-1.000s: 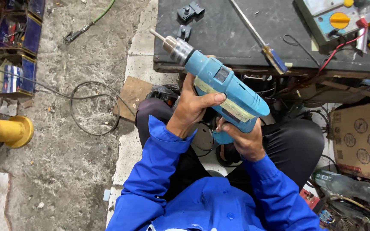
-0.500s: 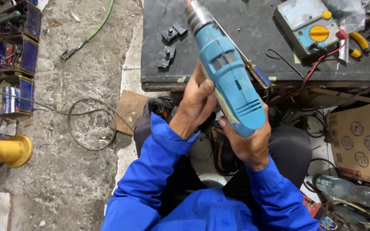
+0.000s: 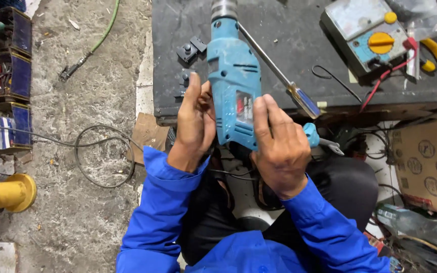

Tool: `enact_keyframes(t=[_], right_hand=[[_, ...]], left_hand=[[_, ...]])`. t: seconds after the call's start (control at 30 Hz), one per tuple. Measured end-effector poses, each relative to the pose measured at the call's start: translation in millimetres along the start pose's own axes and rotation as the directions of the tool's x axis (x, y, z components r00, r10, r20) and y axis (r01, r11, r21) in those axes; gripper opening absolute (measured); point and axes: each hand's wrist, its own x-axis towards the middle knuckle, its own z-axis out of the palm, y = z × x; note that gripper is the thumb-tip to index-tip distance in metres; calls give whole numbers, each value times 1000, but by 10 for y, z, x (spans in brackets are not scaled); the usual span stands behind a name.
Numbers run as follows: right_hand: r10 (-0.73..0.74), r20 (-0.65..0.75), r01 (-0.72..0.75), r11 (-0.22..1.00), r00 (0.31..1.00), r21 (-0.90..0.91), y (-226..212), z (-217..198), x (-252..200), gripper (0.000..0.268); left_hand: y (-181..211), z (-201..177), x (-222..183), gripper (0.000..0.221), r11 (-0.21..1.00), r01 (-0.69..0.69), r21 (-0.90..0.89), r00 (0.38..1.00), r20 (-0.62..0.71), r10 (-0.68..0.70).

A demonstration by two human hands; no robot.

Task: Disassembling a blue electric drill by removing screws from its casing using a manual screwdriver

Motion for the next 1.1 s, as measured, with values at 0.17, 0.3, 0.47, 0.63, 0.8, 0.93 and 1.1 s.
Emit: enact_keyframes(t=[0.17, 0.3, 0.47, 0.63, 0.8, 0.93, 1.1], right_hand=[[-31, 52, 34, 997, 998, -73, -44, 105, 28, 44], [-33, 126, 31, 999, 991, 20, 2, 175, -2, 45], [20, 258, -83, 968, 966, 237, 95, 125, 7, 51], [25, 394, -161, 935, 919, 316, 334, 11, -58, 77], [126, 387, -187, 975, 914, 123, 710, -175, 20, 39], [143, 472, -232, 963, 870, 136, 917, -81, 57, 30], [162, 558, -263, 959, 814, 106, 1022, 60, 131, 27]], left_hand=[[75, 51, 31, 58, 907, -55, 417, 998, 50, 37], [97, 35, 165, 48, 900, -45, 433, 999, 16, 42], [212, 71, 282, 58, 900, 20, 435, 999, 29, -36], [158, -6, 371, 59, 908, 64, 413, 996, 35, -86], [156, -54, 392, 69, 899, 40, 436, 995, 62, -74], [160, -24, 399, 63, 897, 63, 438, 996, 36, -87], [144, -58, 444, 62, 889, 49, 455, 996, 50, -80]])
